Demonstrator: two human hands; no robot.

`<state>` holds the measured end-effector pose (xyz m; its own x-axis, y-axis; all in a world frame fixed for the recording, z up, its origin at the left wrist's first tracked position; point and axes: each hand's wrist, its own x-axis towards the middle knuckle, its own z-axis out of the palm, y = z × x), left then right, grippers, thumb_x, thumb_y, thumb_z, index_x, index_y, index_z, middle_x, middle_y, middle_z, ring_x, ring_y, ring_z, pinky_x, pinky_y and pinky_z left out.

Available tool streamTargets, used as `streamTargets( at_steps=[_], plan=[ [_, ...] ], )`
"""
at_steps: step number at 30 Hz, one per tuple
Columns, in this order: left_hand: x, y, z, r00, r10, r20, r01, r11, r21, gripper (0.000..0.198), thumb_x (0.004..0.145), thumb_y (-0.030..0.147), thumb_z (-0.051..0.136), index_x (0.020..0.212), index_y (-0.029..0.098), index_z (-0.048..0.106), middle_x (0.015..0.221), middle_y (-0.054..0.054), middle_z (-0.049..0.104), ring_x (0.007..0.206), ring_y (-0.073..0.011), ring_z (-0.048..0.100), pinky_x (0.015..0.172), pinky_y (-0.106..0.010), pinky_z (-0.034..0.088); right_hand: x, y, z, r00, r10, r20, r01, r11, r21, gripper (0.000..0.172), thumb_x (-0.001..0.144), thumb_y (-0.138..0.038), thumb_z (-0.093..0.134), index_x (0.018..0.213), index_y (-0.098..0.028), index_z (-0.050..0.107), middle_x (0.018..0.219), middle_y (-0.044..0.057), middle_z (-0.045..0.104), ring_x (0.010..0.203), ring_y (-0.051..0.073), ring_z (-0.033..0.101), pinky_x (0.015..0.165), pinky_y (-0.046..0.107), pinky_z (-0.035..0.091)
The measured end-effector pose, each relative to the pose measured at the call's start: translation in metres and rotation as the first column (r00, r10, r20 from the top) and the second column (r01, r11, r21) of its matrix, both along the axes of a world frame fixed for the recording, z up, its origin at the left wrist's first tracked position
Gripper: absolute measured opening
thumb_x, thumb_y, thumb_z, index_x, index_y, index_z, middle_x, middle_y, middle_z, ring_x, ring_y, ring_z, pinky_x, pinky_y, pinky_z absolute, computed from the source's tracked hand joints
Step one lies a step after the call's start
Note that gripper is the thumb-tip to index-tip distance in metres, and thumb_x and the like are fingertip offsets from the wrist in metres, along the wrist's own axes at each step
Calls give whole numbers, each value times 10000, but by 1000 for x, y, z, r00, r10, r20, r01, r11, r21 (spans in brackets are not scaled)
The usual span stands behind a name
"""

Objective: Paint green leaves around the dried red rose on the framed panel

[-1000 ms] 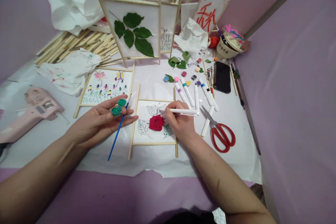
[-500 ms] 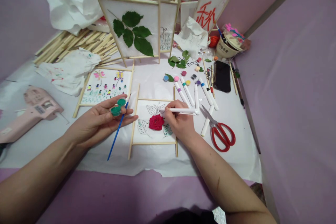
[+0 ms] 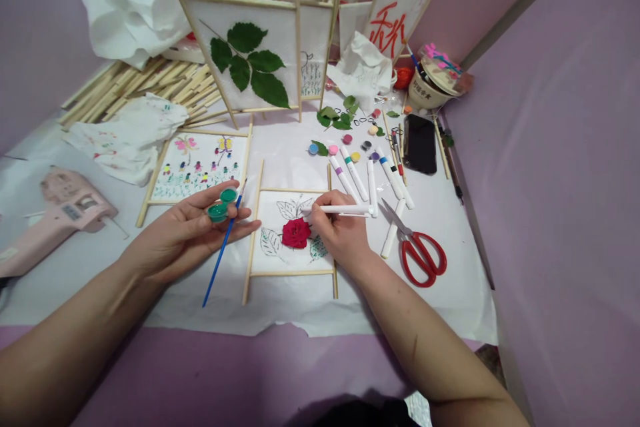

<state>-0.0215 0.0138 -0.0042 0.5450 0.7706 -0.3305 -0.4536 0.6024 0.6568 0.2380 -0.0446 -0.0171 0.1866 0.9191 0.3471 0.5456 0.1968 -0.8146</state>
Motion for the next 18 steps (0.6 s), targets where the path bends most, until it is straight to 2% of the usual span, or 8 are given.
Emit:
streamTargets(
  at_steps=[4,9,18],
  plan=[
    [1,0,1,1000,-6,0,6,1000,3,442,787,124,865,1213,216,788,920,-50,830,1040,-263,787,1094,-521,577,1,-1,1,1000,-17,0,17,1000,2,138,897,-246,596,758,-240,594,661,-34,597,608,142,542,598,311,428],
    [2,0,1,1000,-1,16,1,1000,-2,437,784,120,867,1206,204,790,906,-44,828,1007,-241,791,1054,-481,611,5,-1,2,978,-205,38,198,972,125,152,873,-225,579,722,-247,571,663,-28,604,635,156,550,612,321,441],
    [0,0,2,1000,5,-9,-5,1000,-14,446,772,120,868,1200,218,791,902,-42,825,1032,-262,788,1102,-527,569,5,0,-1,993,-106,45,102,991,82,142,868,-202,573,732,-242,569,651,-34,586,631,152,538,617,331,415]
  ],
)
